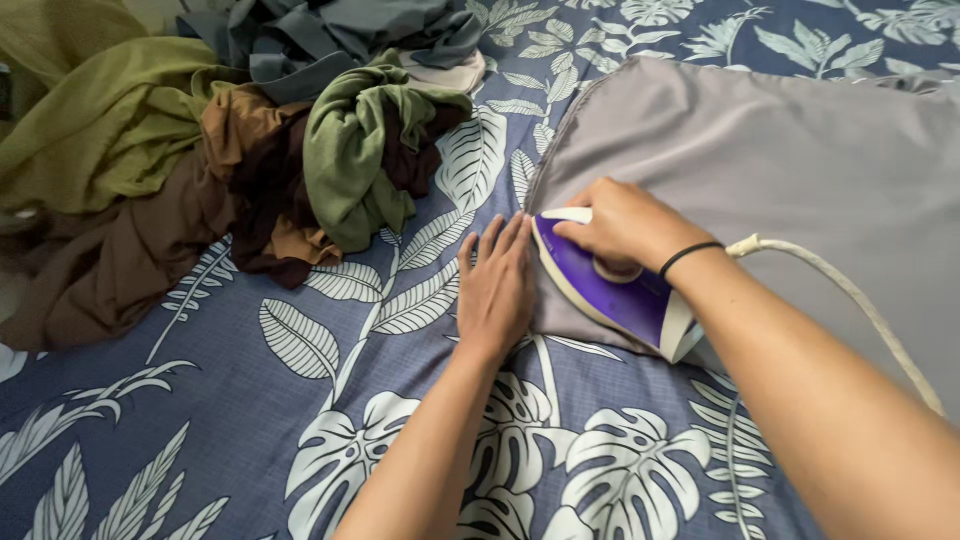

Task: The person unfolds a gray garment on a bed, smooths it out, and uses a purple and white iron to press the fabric. The person moves the iron back and forth across the garment to remove wrinkles.

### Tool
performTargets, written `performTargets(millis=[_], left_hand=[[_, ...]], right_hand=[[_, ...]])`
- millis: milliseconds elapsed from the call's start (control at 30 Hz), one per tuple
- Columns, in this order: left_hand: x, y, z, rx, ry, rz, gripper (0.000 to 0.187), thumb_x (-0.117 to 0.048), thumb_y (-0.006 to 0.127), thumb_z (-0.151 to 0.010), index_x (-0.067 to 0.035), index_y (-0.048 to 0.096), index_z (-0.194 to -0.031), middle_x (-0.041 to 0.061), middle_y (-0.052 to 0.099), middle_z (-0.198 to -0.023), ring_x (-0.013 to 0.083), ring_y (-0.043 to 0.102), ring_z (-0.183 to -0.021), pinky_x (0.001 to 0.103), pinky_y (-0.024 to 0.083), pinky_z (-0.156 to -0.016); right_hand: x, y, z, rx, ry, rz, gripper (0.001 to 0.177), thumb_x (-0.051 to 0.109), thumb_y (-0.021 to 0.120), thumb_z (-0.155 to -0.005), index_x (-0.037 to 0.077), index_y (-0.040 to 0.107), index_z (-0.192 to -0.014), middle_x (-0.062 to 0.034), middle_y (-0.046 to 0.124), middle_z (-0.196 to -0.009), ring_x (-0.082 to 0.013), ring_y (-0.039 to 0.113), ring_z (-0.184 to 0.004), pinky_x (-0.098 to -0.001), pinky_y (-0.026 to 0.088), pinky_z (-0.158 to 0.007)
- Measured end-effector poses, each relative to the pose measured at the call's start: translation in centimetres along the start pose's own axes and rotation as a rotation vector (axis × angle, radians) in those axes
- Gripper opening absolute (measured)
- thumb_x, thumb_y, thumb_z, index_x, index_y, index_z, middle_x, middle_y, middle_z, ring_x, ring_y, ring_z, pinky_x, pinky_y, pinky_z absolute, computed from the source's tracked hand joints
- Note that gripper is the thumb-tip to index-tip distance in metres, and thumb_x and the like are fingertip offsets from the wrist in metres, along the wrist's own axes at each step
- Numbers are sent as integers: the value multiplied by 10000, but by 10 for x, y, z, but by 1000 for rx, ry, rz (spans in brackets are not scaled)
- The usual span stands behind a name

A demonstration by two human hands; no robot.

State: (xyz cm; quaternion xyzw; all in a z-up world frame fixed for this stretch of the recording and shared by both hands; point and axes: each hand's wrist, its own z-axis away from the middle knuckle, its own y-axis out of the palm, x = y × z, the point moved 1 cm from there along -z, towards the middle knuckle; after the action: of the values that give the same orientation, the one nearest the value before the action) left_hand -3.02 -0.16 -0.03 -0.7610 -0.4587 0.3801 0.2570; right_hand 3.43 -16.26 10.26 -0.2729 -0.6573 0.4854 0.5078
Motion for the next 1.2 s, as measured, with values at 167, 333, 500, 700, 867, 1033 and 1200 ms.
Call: performTargets(millis=[167,333,500,700,867,1033,1200], left_hand=[[6,6,-1,24,-6,56,512,-89,463,-961,-72,527,-1469,72,527,-1523,253,389,-1472,487,210,-1203],[16,9,-1,67,-12,144,601,10,476,-896,-91,512,-1487,52,499,-1566,241,361,-1508,482,189,-1227],[19,4,-4,113,0,187,623,12,498,-881,-97,489,-1494,57,471,-1575,257,340,-1500,489,166,-1212],[9,0,-2,103,17,100,552,-20,485,-956,-166,534,-1486,89,475,-1566,279,349,-1489,501,166,-1206],[6,-3,-3,100,21,74,589,4,479,-908,-180,565,-1462,107,485,-1559,293,351,-1489,504,166,-1208],[5,-4,-3,107,27,67,604,-1,490,-872,-160,566,-1450,103,494,-1555,288,359,-1493,490,174,-1216],[3,-8,-3,105,11,72,551,-44,504,-911,-166,572,-1445,92,502,-1546,280,365,-1483,491,180,-1206]], right_hand=[[15,-6,31,51,-5,10,347,360,748,-841,143,798,-1108,-220,753,-994,-375,745,-925,-436,573,-855],[21,-12,53,104,-77,-1,360,359,740,-843,148,778,-1132,-212,757,-1009,-361,742,-940,-417,565,-877],[25,-21,77,70,-125,74,346,350,723,-835,181,770,-1132,-180,754,-1000,-373,723,-939,-463,558,-849],[17,-18,84,-82,-96,226,300,384,705,-886,119,756,-1017,-194,746,-884,-393,727,-859,-503,574,-779],[-2,-18,66,-185,13,267,330,401,701,-903,89,750,-999,-207,741,-890,-413,726,-834,-514,577,-762],[-31,-21,33,-269,124,314,352,401,713,-915,63,751,-1006,-226,734,-963,-433,718,-892,-518,573,-793],[-48,-29,15,-177,225,180,333,402,732,-896,93,768,-1015,-228,736,-1012,-439,699,-969,-528,551,-864]])
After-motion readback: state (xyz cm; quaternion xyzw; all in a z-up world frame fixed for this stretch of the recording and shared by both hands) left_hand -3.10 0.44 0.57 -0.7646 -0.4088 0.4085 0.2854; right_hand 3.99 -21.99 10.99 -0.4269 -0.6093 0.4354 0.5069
